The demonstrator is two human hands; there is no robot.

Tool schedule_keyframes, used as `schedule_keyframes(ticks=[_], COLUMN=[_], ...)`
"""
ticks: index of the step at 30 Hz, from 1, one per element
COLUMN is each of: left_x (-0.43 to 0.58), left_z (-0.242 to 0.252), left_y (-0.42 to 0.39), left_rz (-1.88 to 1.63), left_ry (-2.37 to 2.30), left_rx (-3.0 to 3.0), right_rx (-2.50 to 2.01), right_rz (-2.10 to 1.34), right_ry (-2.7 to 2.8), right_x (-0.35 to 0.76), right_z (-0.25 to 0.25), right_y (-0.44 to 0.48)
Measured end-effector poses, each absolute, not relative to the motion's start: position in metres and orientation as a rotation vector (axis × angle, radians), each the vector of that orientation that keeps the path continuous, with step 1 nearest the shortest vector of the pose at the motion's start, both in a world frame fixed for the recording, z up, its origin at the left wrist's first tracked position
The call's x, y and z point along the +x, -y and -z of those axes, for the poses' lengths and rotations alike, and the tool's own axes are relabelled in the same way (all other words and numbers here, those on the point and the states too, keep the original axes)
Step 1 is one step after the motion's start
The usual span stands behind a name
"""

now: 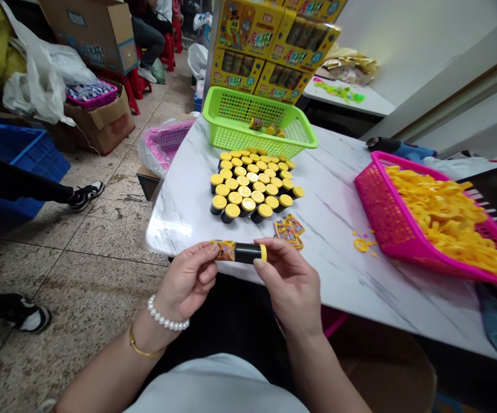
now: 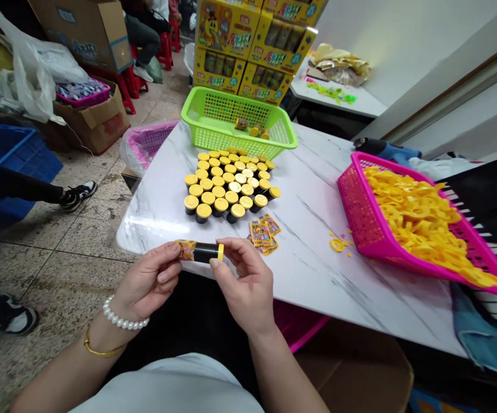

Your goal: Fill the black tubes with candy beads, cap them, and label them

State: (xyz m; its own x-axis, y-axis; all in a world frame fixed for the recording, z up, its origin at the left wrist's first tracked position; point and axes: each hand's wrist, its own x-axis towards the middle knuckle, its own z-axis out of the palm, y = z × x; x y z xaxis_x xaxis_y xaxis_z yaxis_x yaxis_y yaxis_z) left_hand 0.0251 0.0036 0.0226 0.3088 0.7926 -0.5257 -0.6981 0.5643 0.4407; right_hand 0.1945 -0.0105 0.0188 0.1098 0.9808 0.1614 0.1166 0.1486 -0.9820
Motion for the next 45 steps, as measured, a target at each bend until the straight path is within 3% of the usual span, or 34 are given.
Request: schedule_keyframes(ticks=[7,12,17,22,26,38,45], left_x=[0.028,0.025,0.014,0.01,0.013,0.022,0.016], left_z=[-0.016,-0.012,-0.013,-0.016,-0.018,-0.016,-0.014], left_y=[0.0,0.008,0.012,0.007,0.006,0.001,0.009], left_rz=[-0.993,-0.992,-1.228,-0.994,-0.997,-0.831,-0.896], left_ry=[-0.853,-0.964,-1.109,-0.935,-0.886,-0.855,-0.875], left_rx=[0.253,0.406,0.692,0.901,1.032,0.909,0.852], right_rx=[-1.221,-1.151,-1.064,-1.041,-1.055,-0.976,-0.951], right_rz=[-0.81,-0.995,-1.009,-0.929,-0.849,-0.493,-0.503], right_ry=[1.421,1.352,1.31,1.5,1.69,1.999,1.996], right_x=[0.189,0.186,0.192,0.204,0.217,0.219,0.214], right_z=[-0.019,-0.017,-0.015,-0.014,-0.015,-0.022,-0.026], right_y=[0.018,0.015,0.015,0.012,0.009,0.011,0.017])
